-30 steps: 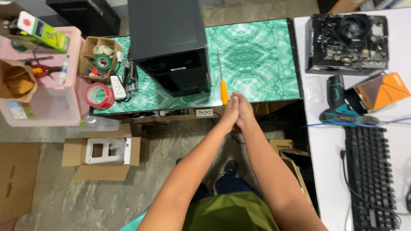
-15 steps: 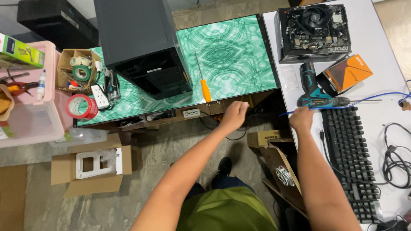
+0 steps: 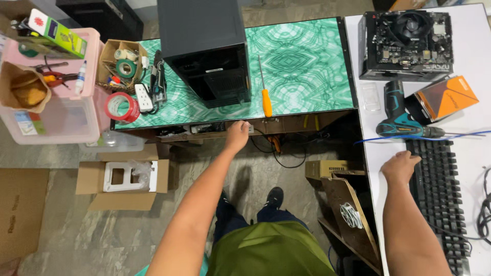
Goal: The person unwraps a plastic-wrapped computer case, unscrews the side panel with a screwdriver, and removes the panel. They place the panel into a cardboard box, reposition the case, and work inside the case fitting components and cables by hand.
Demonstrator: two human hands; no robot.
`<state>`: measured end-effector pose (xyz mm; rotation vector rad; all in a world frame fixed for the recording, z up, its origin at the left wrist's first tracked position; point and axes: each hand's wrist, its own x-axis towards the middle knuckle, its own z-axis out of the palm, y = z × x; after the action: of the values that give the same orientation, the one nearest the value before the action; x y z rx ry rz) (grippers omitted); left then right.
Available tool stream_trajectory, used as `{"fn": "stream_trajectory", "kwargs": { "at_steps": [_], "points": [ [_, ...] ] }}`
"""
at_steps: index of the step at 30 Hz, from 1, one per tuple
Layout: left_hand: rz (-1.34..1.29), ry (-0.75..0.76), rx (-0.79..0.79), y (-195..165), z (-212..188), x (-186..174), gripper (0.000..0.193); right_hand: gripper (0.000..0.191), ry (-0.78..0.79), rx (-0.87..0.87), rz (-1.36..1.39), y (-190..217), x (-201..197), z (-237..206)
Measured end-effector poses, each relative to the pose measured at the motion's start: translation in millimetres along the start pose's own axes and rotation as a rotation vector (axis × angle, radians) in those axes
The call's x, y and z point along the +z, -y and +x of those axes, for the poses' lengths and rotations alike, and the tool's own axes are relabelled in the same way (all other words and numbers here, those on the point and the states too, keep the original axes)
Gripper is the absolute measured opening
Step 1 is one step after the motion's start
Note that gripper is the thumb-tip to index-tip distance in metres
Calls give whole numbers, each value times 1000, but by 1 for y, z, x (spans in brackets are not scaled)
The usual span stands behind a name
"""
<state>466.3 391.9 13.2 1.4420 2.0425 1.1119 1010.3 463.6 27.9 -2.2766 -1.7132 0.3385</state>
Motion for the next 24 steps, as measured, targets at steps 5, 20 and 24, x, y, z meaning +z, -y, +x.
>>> {"fn": "stream_trajectory", "kwargs": {
  "at_steps": [5,20,24],
  "points": [
    [-2,-40,-47,27,0,-48,29,32,-118,55,-7,29,4,-8],
    [41,-254,122,-36,44,-230,33,63,97,-620,121,414,126,-78],
    [153,-193,545,-67,73,-281,77,57,-3,-375,372,407,133,-111]
  ]
}}
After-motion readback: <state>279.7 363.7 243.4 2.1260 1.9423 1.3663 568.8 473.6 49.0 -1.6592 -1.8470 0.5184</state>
